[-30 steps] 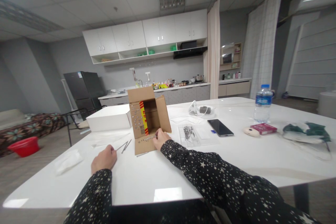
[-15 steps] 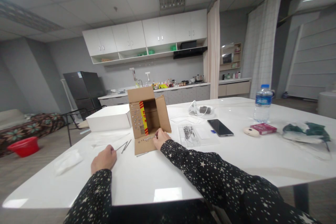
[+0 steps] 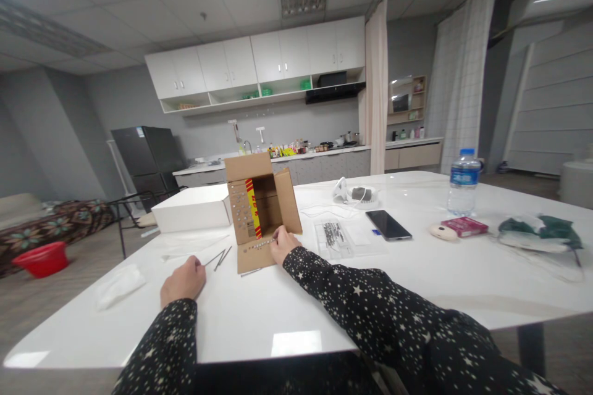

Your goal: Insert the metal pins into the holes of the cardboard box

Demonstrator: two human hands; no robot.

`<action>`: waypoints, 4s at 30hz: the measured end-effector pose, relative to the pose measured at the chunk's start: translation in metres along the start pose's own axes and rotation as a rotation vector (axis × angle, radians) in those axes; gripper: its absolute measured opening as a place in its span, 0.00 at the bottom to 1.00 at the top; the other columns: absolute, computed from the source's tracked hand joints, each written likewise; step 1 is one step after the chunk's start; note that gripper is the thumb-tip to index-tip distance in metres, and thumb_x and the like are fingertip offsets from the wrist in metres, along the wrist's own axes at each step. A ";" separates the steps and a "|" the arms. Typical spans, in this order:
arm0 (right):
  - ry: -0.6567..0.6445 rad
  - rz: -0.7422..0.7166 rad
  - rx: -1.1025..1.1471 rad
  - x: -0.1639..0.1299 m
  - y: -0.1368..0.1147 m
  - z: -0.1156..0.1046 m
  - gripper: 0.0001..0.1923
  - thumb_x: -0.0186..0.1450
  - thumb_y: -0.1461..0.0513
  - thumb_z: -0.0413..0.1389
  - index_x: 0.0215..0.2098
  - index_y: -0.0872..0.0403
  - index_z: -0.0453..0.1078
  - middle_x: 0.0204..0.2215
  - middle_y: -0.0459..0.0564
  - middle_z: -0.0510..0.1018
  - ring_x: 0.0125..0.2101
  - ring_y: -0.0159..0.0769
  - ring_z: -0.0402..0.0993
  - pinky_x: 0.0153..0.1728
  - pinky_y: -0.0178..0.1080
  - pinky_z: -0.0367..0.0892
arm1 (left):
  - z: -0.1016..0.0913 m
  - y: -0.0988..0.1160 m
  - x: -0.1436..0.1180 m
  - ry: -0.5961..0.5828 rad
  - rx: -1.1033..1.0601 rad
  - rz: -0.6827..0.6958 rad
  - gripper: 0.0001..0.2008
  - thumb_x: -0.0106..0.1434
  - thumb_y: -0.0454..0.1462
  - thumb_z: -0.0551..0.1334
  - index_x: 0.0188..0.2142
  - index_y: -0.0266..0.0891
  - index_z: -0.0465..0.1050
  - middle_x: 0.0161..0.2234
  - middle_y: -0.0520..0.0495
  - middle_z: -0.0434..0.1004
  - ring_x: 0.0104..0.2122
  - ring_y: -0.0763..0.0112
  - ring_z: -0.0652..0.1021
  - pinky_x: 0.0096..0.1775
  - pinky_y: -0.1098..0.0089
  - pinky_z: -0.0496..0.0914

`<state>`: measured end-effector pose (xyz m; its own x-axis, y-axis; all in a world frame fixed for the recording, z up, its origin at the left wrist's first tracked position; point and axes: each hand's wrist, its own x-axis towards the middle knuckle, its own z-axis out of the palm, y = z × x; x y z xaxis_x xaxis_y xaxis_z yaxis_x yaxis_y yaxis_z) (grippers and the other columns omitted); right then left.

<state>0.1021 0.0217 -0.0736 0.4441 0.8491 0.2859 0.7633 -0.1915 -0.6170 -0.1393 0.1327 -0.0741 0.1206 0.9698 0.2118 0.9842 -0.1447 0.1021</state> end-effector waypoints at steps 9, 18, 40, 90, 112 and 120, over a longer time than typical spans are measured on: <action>0.066 -0.038 0.052 -0.006 -0.004 -0.003 0.10 0.63 0.59 0.47 0.43 0.50 0.60 0.34 0.49 0.76 0.34 0.40 0.73 0.32 0.37 0.59 | -0.003 0.001 -0.003 0.006 -0.014 0.002 0.17 0.61 0.42 0.45 0.40 0.43 0.68 0.40 0.36 0.77 0.37 0.53 0.78 0.36 0.62 0.67; 0.184 -0.146 0.177 -0.006 -0.006 0.003 0.07 0.62 0.62 0.49 0.39 0.51 0.61 0.34 0.46 0.73 0.34 0.34 0.70 0.32 0.35 0.58 | -0.002 0.000 -0.002 0.022 -0.018 0.009 0.16 0.61 0.41 0.46 0.40 0.42 0.69 0.39 0.37 0.78 0.36 0.54 0.78 0.34 0.63 0.67; 0.308 -0.333 0.358 0.006 0.005 0.020 0.05 0.61 0.66 0.49 0.35 0.55 0.65 0.35 0.49 0.71 0.33 0.31 0.69 0.39 0.35 0.66 | -0.001 0.001 -0.001 0.033 -0.035 0.005 0.16 0.59 0.42 0.47 0.39 0.43 0.70 0.37 0.36 0.78 0.34 0.54 0.77 0.33 0.62 0.67; -0.176 -0.690 -0.227 -0.034 -0.012 0.023 0.11 0.60 0.58 0.52 0.36 0.53 0.73 0.35 0.49 0.77 0.33 0.36 0.72 0.31 0.35 0.62 | -0.001 0.003 -0.001 -0.006 -0.004 -0.004 0.16 0.61 0.42 0.45 0.40 0.43 0.68 0.40 0.37 0.77 0.37 0.54 0.77 0.35 0.63 0.67; -0.214 -0.650 -0.240 -0.037 -0.015 0.017 0.13 0.61 0.58 0.49 0.38 0.52 0.74 0.38 0.50 0.78 0.36 0.39 0.74 0.33 0.37 0.65 | -0.002 0.003 -0.001 0.004 -0.002 0.006 0.16 0.61 0.42 0.45 0.40 0.43 0.68 0.39 0.37 0.77 0.37 0.55 0.78 0.35 0.63 0.67; -0.208 -0.660 -0.223 -0.037 -0.016 0.016 0.12 0.61 0.58 0.50 0.38 0.53 0.74 0.38 0.50 0.78 0.36 0.38 0.74 0.33 0.36 0.65 | -0.002 0.001 -0.001 -0.013 0.003 0.000 0.17 0.61 0.42 0.44 0.40 0.43 0.68 0.40 0.37 0.77 0.38 0.54 0.77 0.36 0.63 0.67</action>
<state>0.0661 0.0013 -0.0862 -0.2238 0.8940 0.3883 0.9286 0.3166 -0.1936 -0.1384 0.1315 -0.0717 0.1220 0.9724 0.1987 0.9846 -0.1439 0.0997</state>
